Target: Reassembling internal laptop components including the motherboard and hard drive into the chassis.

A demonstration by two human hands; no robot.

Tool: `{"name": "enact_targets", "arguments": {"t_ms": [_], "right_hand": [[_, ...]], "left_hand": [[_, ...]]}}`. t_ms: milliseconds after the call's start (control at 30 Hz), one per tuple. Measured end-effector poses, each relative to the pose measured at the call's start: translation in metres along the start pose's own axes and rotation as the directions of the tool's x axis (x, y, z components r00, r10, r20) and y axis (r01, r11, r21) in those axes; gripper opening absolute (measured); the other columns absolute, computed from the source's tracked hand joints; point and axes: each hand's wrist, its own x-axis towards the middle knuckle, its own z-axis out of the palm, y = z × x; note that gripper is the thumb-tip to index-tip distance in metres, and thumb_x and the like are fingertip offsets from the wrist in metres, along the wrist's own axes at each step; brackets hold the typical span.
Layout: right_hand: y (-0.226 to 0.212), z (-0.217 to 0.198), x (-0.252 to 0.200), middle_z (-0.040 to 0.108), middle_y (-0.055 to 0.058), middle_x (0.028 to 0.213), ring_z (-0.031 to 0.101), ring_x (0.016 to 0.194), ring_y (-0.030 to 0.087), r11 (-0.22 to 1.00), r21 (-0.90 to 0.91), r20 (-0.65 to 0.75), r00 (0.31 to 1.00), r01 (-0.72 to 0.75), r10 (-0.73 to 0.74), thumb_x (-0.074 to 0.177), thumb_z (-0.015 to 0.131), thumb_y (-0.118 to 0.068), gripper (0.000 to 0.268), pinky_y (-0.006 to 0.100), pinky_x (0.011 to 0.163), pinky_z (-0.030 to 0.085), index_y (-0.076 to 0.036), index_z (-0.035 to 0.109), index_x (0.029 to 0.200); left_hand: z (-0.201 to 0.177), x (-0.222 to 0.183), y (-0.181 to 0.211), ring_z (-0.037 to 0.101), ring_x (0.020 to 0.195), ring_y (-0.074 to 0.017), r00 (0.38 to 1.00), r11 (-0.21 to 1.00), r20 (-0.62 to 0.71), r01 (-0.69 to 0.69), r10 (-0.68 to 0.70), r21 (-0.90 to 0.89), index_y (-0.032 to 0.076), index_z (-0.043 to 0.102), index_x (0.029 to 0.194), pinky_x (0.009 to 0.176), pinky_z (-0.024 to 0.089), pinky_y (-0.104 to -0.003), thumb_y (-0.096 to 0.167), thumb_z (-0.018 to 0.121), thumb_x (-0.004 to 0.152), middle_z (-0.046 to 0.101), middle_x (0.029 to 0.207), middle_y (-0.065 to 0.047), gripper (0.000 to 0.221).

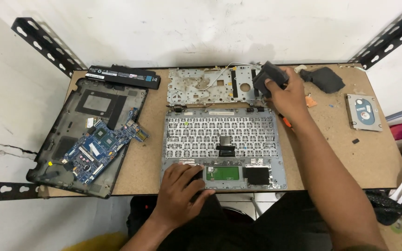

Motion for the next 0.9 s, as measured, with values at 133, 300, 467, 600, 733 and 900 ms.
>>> {"name": "enact_targets", "arguments": {"t_ms": [133,300,467,600,733,900], "right_hand": [[0.01,0.001,0.005,0.055,0.011,0.108,0.063,0.096,0.027,0.998,0.012,0.036,0.998,0.057,-0.058,0.089,0.058,-0.015,0.02,0.033,0.062,0.061,-0.009,0.055,0.107],[0.027,0.001,0.014,0.062,0.007,0.102,0.055,0.093,0.021,0.942,-0.167,-0.011,0.954,0.292,-0.298,0.086,0.061,-0.013,0.021,0.034,0.074,0.045,-0.009,0.063,0.107],[0.018,-0.009,0.003,0.061,0.004,0.084,0.053,0.069,0.014,0.946,-0.074,0.18,0.937,0.315,-0.298,0.084,0.062,-0.003,0.014,0.026,0.059,0.044,-0.009,0.064,0.097],[0.016,-0.013,-0.002,0.064,0.0,0.074,0.052,0.062,0.01,0.917,-0.14,0.378,0.876,0.374,-0.299,0.074,0.065,0.002,0.016,0.023,0.055,0.04,-0.009,0.071,0.085],[0.007,-0.008,-0.009,0.068,0.005,0.079,0.051,0.056,0.012,0.952,-0.117,0.456,0.867,0.281,-0.2,0.077,0.065,0.004,0.02,0.026,0.053,0.04,-0.009,0.073,0.09],[0.008,-0.006,-0.01,0.061,0.002,0.07,0.049,0.054,0.011,0.948,-0.13,0.342,0.911,0.29,-0.232,0.082,0.064,-0.004,0.015,0.025,0.049,0.04,-0.009,0.068,0.095]], "left_hand": [[0.0,-0.001,0.0,0.057,0.097,-0.0276,1.0,1.0,0.008,0.006,-0.006,0.008,0.012,0.06,0.082,0.088,0.042,-0.046,0.032,0.069,0.085,0.063,0.107,-0.01,0.023],[-0.001,0.001,0.001,0.057,0.095,-0.0273,1.0,1.0,0.001,0.006,-0.006,0.004,0.011,0.06,0.08,0.087,0.042,-0.044,0.033,0.067,0.085,0.064,0.103,-0.01,0.024],[-0.002,0.002,0.003,0.056,0.095,-0.0271,1.0,1.0,0.011,0.014,-0.014,0.003,0.011,0.06,0.082,0.085,0.043,-0.043,0.032,0.069,0.084,0.063,0.105,-0.011,0.024],[0.001,-0.001,0.002,0.056,0.096,-0.0265,1.0,1.0,-0.003,0.019,-0.019,0.021,0.012,0.061,0.083,0.086,0.043,-0.044,0.034,0.069,0.084,0.063,0.106,-0.009,0.023],[0.002,0.0,0.003,0.056,0.097,-0.0265,1.0,1.0,-0.01,0.015,-0.015,0.017,0.012,0.06,0.083,0.088,0.042,-0.044,0.033,0.068,0.085,0.062,0.105,-0.009,0.023],[0.002,-0.001,0.004,0.056,0.097,-0.0266,0.999,0.999,-0.028,0.021,-0.02,0.031,0.012,0.06,0.083,0.088,0.043,-0.045,0.033,0.069,0.084,0.062,0.105,-0.009,0.023]]}}
